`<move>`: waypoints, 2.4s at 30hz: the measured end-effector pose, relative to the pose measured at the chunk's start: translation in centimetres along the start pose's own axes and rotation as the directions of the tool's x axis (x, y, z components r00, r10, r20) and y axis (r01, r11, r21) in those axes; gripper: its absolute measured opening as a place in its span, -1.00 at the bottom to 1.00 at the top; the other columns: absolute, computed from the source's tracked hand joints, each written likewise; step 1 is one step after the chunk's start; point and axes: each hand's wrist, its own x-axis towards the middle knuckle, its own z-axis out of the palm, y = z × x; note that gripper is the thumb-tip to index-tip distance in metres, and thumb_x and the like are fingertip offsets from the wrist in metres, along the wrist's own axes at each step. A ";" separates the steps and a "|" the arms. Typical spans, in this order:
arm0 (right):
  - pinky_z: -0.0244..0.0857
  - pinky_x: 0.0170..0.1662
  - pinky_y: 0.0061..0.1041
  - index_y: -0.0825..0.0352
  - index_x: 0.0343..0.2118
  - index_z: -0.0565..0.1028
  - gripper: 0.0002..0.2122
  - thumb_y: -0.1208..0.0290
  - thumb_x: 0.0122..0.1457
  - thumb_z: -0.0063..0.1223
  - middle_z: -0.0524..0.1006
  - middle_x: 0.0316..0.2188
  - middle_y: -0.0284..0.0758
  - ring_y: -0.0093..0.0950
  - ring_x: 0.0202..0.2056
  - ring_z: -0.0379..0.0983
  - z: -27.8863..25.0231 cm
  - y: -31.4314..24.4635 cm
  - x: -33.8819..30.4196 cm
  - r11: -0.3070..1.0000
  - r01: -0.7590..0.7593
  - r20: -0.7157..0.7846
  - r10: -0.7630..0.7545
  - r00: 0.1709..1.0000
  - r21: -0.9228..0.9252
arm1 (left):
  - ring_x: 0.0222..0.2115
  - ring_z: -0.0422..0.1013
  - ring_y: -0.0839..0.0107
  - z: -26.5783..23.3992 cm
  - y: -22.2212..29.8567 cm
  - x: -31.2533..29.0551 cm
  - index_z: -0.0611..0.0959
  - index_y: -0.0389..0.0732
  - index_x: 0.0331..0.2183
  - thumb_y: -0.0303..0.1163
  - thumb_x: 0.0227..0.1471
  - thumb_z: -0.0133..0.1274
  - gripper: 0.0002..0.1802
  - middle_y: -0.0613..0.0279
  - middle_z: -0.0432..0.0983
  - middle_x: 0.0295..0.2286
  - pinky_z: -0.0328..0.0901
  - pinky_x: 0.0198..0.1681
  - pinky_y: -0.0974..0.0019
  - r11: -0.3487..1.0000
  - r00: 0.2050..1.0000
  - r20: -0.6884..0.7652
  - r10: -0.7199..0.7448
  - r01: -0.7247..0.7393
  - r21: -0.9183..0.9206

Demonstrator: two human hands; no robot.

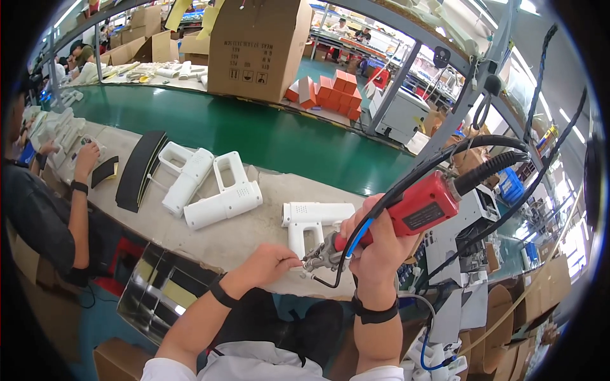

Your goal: Use an electric screwdriver to assemble white plastic components on a production line.

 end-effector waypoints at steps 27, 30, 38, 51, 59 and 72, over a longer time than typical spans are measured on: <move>0.16 -0.62 -0.50 0.37 -0.35 0.38 -0.85 0.37 0.20 -0.05 0.29 -0.74 -0.38 -0.53 -0.76 0.21 -0.1 -1.5 -0.8 1.000 0.025 0.003 -0.025 1.000 -0.007 | -0.47 0.45 0.27 0.0 0.8 -0.7 0.58 -0.30 -0.36 -0.51 0.01 0.08 -0.91 0.14 0.56 -0.46 0.33 -0.34 0.32 0.974 0.999 0.003 -0.033 0.033 -0.225; 0.19 -0.58 -0.45 0.36 -0.32 0.37 -0.82 0.33 0.23 -0.10 0.26 -0.73 -0.38 -0.49 -0.72 0.25 -0.4 -1.9 -0.7 0.998 0.052 0.019 -0.052 0.998 -0.019 | -0.47 0.44 0.23 -0.5 0.9 0.0 0.59 -0.28 -0.34 -0.53 0.02 0.06 -0.90 0.18 0.58 -0.44 0.32 -0.35 0.29 0.988 0.998 0.016 0.065 -0.062 -0.145; 0.20 -0.59 -0.45 0.37 -0.32 0.38 -0.84 0.36 0.21 -0.04 0.29 -0.72 -0.37 -0.47 -0.72 0.27 0.2 -2.1 -0.9 0.999 0.043 -0.010 -0.043 0.999 0.024 | -0.33 0.45 0.23 -0.8 1.3 0.1 0.60 -0.19 -0.32 -0.53 0.01 0.06 -0.88 0.26 0.60 -0.39 0.25 -0.18 0.28 0.992 1.000 0.030 0.000 0.004 -0.125; 0.11 -0.75 -0.67 0.40 -0.35 0.37 -0.85 0.63 0.05 0.13 0.43 -0.66 -0.36 -0.61 -0.76 0.31 0.7 3.1 -1.4 0.999 -0.008 -0.020 0.008 1.000 -0.034 | -0.03 0.31 0.07 1.1 -4.5 3.1 0.52 -0.25 -0.15 -0.28 -0.07 0.17 -0.58 -0.01 0.38 -0.07 0.15 0.06 0.02 0.999 0.992 -0.125 -0.008 0.013 0.037; 0.13 -0.71 -0.66 0.42 -0.49 0.40 -0.88 0.57 0.03 0.14 0.42 -0.70 -0.40 -0.65 -0.76 0.31 0.3 7.2 -1.7 0.976 -0.036 0.001 0.037 0.999 -0.216 | -0.15 0.26 0.00 4.3 -5.2 4.8 0.44 -0.22 -0.17 -0.01 -0.20 0.23 -0.36 -0.03 0.26 -0.18 0.19 -0.17 0.04 0.910 0.912 -0.398 -0.103 0.247 0.332; 0.33 -0.50 -0.61 0.39 -0.17 0.38 -0.78 0.43 0.15 0.05 0.50 -0.48 -0.29 -0.54 -0.55 0.45 -1.2 -0.6 1.2 0.959 -0.068 0.003 0.071 0.997 -0.276 | -0.06 0.27 -0.11 3.7 -4.4 2.7 0.23 -0.27 0.06 -0.31 -0.19 0.16 -0.24 -0.16 0.17 -0.01 0.23 0.02 0.07 0.946 0.867 -0.421 -0.265 0.318 0.060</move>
